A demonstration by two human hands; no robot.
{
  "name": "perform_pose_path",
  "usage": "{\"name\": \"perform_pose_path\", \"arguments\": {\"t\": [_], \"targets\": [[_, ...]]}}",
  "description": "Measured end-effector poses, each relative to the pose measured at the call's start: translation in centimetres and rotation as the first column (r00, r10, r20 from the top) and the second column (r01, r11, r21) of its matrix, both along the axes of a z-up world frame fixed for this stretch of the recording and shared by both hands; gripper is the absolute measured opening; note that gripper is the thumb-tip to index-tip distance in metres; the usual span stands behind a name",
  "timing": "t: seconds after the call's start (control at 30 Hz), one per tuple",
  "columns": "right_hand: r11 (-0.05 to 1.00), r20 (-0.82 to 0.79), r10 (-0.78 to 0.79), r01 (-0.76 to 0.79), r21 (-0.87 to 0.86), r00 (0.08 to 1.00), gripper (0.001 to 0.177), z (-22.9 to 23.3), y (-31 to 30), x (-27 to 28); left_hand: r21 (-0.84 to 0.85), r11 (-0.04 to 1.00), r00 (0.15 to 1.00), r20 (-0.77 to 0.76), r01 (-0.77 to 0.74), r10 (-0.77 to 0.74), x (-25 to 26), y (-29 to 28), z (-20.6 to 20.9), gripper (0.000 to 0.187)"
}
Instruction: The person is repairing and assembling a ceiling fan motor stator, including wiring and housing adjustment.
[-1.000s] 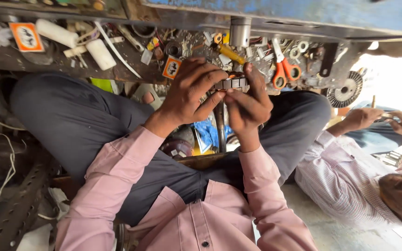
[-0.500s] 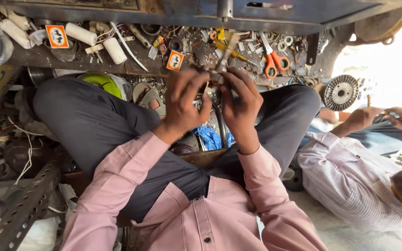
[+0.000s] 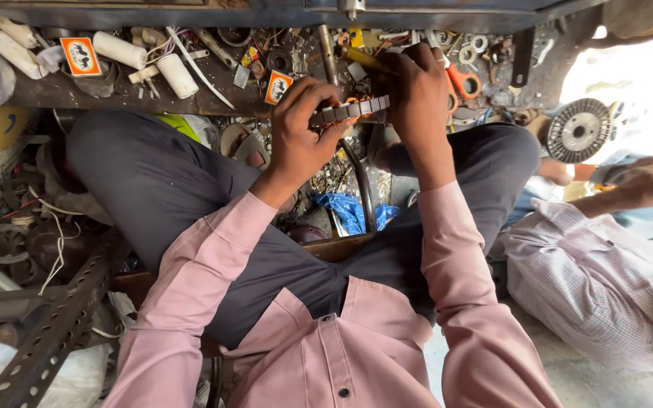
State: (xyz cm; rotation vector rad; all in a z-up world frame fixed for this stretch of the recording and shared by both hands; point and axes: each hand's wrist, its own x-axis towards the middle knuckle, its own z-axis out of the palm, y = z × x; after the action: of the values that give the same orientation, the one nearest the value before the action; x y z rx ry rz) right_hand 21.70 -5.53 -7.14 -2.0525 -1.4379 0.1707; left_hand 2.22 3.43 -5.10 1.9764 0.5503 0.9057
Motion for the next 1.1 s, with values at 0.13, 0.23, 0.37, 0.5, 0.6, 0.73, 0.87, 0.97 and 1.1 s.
{"name": "perform_pose_path", "arguments": {"t": [0.13, 0.23, 0.37, 0.5, 0.6, 0.73, 0.87, 0.97, 1.1], "targets": [[0.999, -0.052, -0.014, 0.016, 0.045, 0.999, 0.026, 0.3, -1.3, 0.6, -0.095, 0.994, 0.999, -0.003, -0.051, 0.051, 0.4, -0.3, 0.2, 0.033], [0.996, -0.060, -0.077, 0.080, 0.045, 0.995, 0.018, 1.7, -3.6, 0.8, -0.052, 0.997, 0.998, 0.021, -0.065, 0.066, 0.7, -0.4, 0.0, 0.030], [0.898, -0.635, -0.092, 0.339, 0.280, 0.767, 0.038, 4.7, -6.2, -2.0, -0.085, 0.994, 0.998, -0.011, -0.064, 0.064, 0.7, -0.6, -0.8, 0.029], [0.767, -0.840, 0.200, 0.454, 0.455, 0.504, 0.039, 3.8, -6.7, -4.8, -0.054, 0.998, 1.000, -0.013, -0.026, 0.025, 0.6, -0.6, -0.9, 0.028], [0.757, -0.839, 0.143, 0.488, 0.435, 0.525, 0.034, 2.4, -6.6, -5.9, -0.045, 0.999, 1.000, 0.000, -0.016, 0.016, 0.6, -0.5, -0.9, 0.029], [0.755, -0.836, 0.143, 0.488, 0.438, 0.530, 0.034, 2.3, -5.2, -6.4, -0.027, 0.999, 1.000, -0.009, -0.022, 0.022, 0.4, -0.4, -0.6, 0.032], [0.762, -0.820, 0.134, 0.471, 0.444, 0.556, 0.036, 2.1, -5.0, -6.5, -0.024, 1.000, 0.999, -0.034, -0.002, 0.001, 0.4, -0.4, -0.8, 0.037], [0.758, -0.819, 0.137, 0.473, 0.449, 0.557, 0.036, 2.3, -4.9, -6.7, -0.015, 1.000, 1.000, -0.028, 0.002, -0.002, 0.4, -0.4, -0.7, 0.038], [0.754, -0.801, 0.121, 0.471, 0.458, 0.586, 0.037, 2.7, -4.7, -6.8, 0.003, 1.000, 0.999, -0.031, 0.007, -0.007, 0.4, -0.4, -0.7, 0.037]]}}
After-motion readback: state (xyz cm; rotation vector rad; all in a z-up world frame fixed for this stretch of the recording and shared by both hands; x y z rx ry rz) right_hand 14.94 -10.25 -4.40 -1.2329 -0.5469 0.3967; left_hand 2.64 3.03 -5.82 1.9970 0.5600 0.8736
